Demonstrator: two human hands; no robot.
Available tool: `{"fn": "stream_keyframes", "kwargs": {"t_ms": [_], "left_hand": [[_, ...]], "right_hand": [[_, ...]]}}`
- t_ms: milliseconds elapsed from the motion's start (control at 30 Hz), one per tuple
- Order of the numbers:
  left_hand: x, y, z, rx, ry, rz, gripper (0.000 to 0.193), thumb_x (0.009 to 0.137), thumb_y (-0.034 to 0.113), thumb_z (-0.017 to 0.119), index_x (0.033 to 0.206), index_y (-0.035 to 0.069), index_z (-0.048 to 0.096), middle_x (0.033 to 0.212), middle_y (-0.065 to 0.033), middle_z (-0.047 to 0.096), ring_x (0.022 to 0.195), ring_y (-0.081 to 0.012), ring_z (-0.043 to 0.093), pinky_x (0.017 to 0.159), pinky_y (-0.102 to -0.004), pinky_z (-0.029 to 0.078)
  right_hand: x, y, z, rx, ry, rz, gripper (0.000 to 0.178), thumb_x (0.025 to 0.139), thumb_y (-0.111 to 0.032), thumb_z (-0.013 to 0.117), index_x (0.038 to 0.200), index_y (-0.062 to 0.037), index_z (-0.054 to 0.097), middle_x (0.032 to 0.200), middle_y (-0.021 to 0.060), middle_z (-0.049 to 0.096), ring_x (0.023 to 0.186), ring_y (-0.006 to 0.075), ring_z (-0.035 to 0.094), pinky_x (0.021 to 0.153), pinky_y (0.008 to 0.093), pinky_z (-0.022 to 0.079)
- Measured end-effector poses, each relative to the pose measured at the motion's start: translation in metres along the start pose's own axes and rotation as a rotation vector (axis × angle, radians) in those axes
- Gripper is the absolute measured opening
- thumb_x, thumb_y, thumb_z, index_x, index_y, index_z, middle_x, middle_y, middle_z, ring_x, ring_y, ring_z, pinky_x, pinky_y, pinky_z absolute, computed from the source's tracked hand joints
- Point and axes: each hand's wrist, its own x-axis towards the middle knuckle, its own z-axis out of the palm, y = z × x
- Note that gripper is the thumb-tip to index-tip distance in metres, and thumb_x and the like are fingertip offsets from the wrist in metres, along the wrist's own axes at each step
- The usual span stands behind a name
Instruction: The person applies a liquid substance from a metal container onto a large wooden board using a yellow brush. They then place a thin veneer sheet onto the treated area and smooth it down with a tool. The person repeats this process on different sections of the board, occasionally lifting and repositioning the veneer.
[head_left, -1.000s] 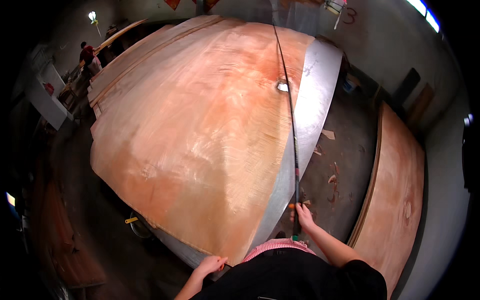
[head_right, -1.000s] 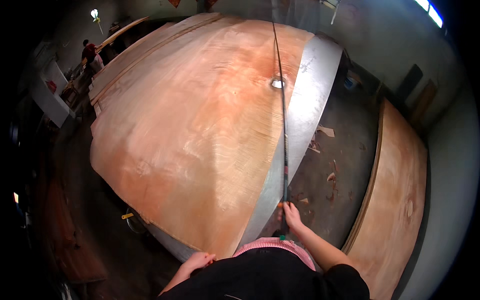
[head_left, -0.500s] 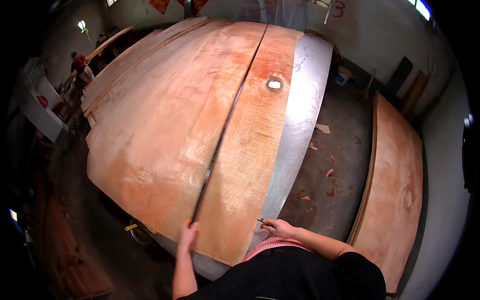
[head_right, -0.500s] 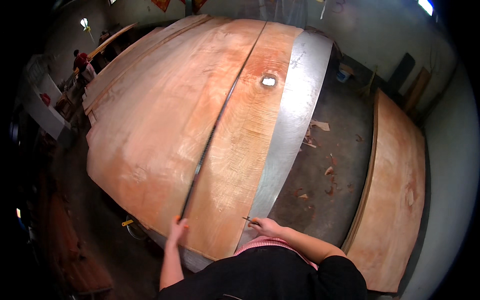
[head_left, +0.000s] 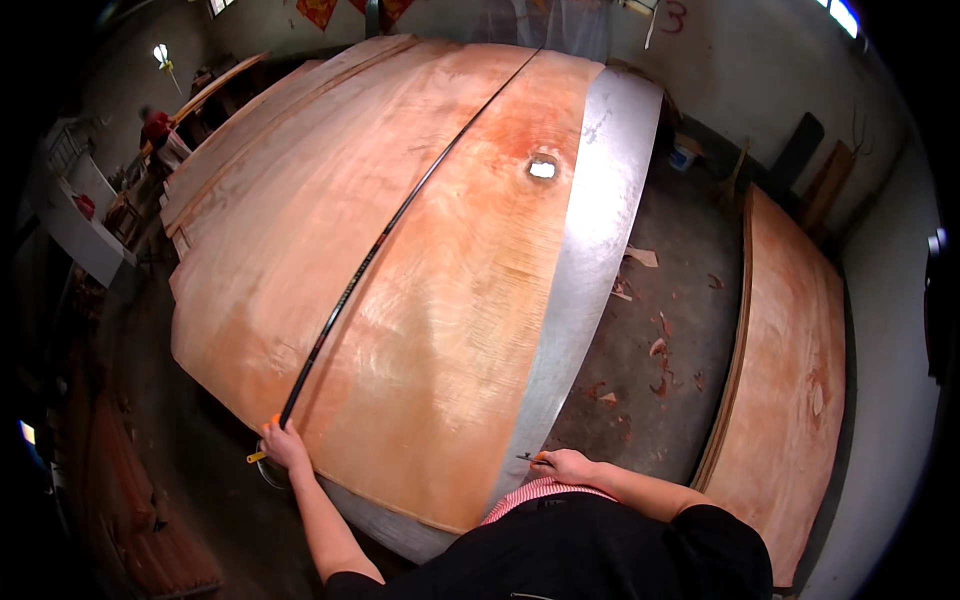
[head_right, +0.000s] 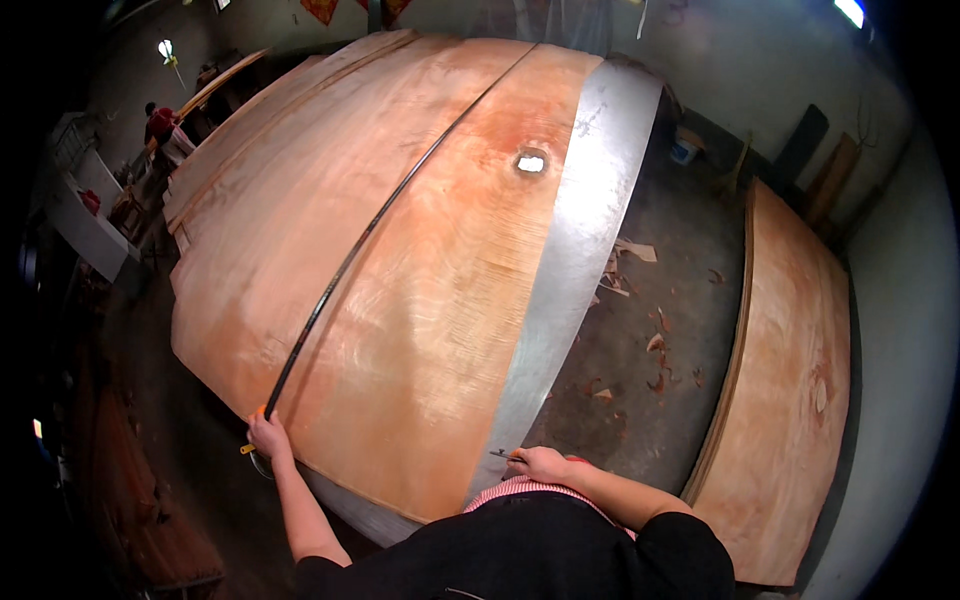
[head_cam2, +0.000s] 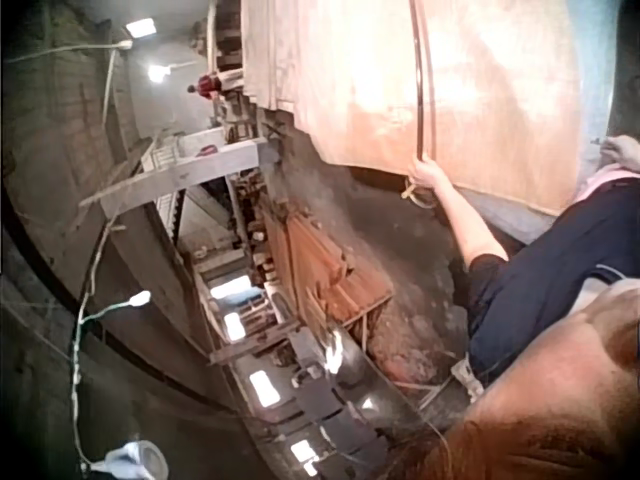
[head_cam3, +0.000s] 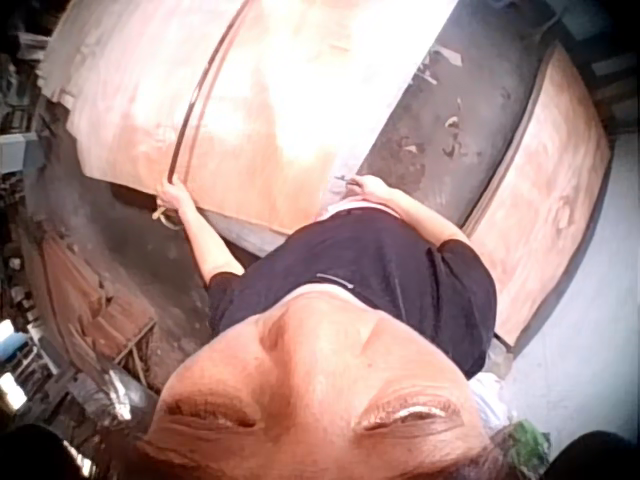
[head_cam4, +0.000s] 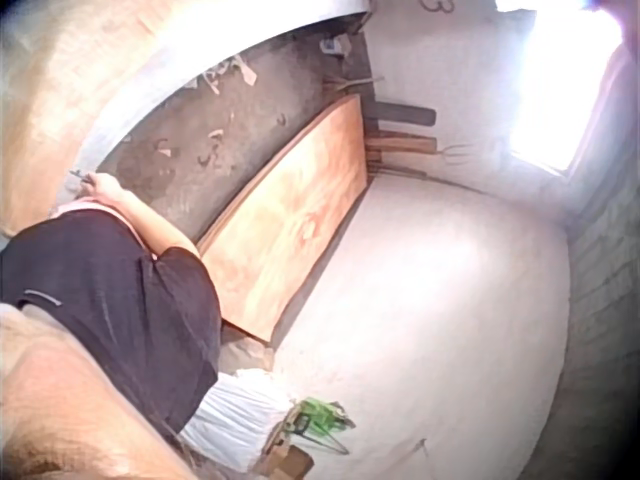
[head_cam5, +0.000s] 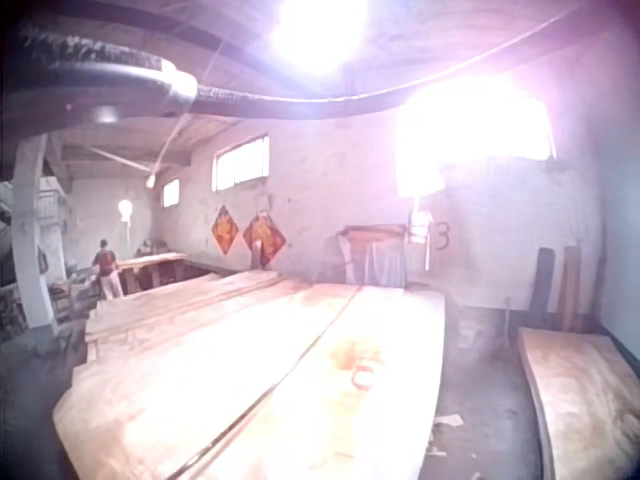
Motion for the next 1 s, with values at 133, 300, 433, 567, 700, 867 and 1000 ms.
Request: {"fn": "stream_keyframes", "kwargs": {"t_ms": [133,300,433,567,700,867,1000], "left_hand": [[0.002,-0.001,0.011,0.079,0.073,0.026,0.025,0.068,0.017,0.061,0.089,0.004,0.057,0.090,-0.0124,0.052,0.084,-0.0285,0.050,0.074,-0.0373,0.039],[-0.035,0.074,0.036,-0.142,-0.120,0.168,0.022,0.072,0.013,0.054,0.091,0.003,0.054,0.091,-0.0172,0.051,0.087,-0.0314,0.049,0.076,-0.0384,0.039],[-0.100,0.206,0.060,-0.561,-0.491,0.253,0.023,0.075,0.022,0.052,0.086,0.002,0.056,0.081,-0.0148,0.057,0.076,-0.0292,0.054,0.067,-0.0358,0.043],[-0.156,0.344,0.056,-0.580,-1.270,0.682,0.027,0.076,0.024,0.053,0.095,0.005,0.057,0.082,-0.0136,0.059,0.076,-0.0245,0.056,0.067,-0.0323,0.044],[-0.188,0.451,0.042,-0.383,-1.534,0.877,0.030,0.078,0.024,0.053,0.100,0.003,0.055,0.090,-0.0142,0.059,0.079,-0.0236,0.057,0.068,-0.0315,0.044],[-0.188,0.537,0.040,-0.392,-1.361,0.823,0.034,0.078,0.027,0.053,0.101,0.003,0.054,0.090,-0.0150,0.059,0.079,-0.0234,0.057,0.069,-0.0320,0.044],[-0.190,0.573,0.050,-0.348,-1.434,0.782,0.035,0.079,0.029,0.051,0.102,0.004,0.054,0.090,-0.0135,0.059,0.080,-0.0225,0.057,0.070,-0.0316,0.043]], "right_hand": [[-0.005,0.018,-0.005,-0.013,-0.001,0.023,0.037,0.081,-0.040,0.041,0.102,-0.0102,0.051,0.084,0.0164,0.058,0.080,0.0313,0.055,0.068,0.0392,0.042],[-0.007,0.048,-0.028,0.029,0.021,0.026,0.038,0.081,-0.041,0.041,0.100,-0.0094,0.051,0.082,0.0178,0.058,0.079,0.0326,0.055,0.068,0.0407,0.042],[0.007,0.086,-0.063,0.062,0.069,-0.006,0.039,0.081,-0.041,0.041,0.100,-0.0077,0.050,0.081,0.0194,0.057,0.078,0.0344,0.055,0.068,0.0415,0.042],[0.008,0.136,-0.119,0.145,0.279,-0.074,0.038,0.081,-0.039,0.043,0.101,-0.0074,0.050,0.081,0.0186,0.057,0.079,0.0332,0.054,0.068,0.0406,0.042],[-0.011,0.193,-0.193,0.070,0.384,0.066,0.041,0.079,-0.038,0.046,0.106,-0.0074,0.048,0.080,0.0193,0.057,0.078,0.0319,0.055,0.067,0.0402,0.043],[-0.042,0.265,-0.274,0.089,0.389,0.201,0.040,0.078,-0.032,0.047,0.107,-0.0040,0.046,0.084,0.0183,0.056,0.078,0.0327,0.055,0.067,0.0400,0.044],[-0.039,0.312,-0.317,-0.001,0.408,0.307,0.038,0.078,-0.026,0.045,0.108,-0.0041,0.044,0.091,0.0191,0.053,0.083,0.0333,0.053,0.071,0.0399,0.044]]}}
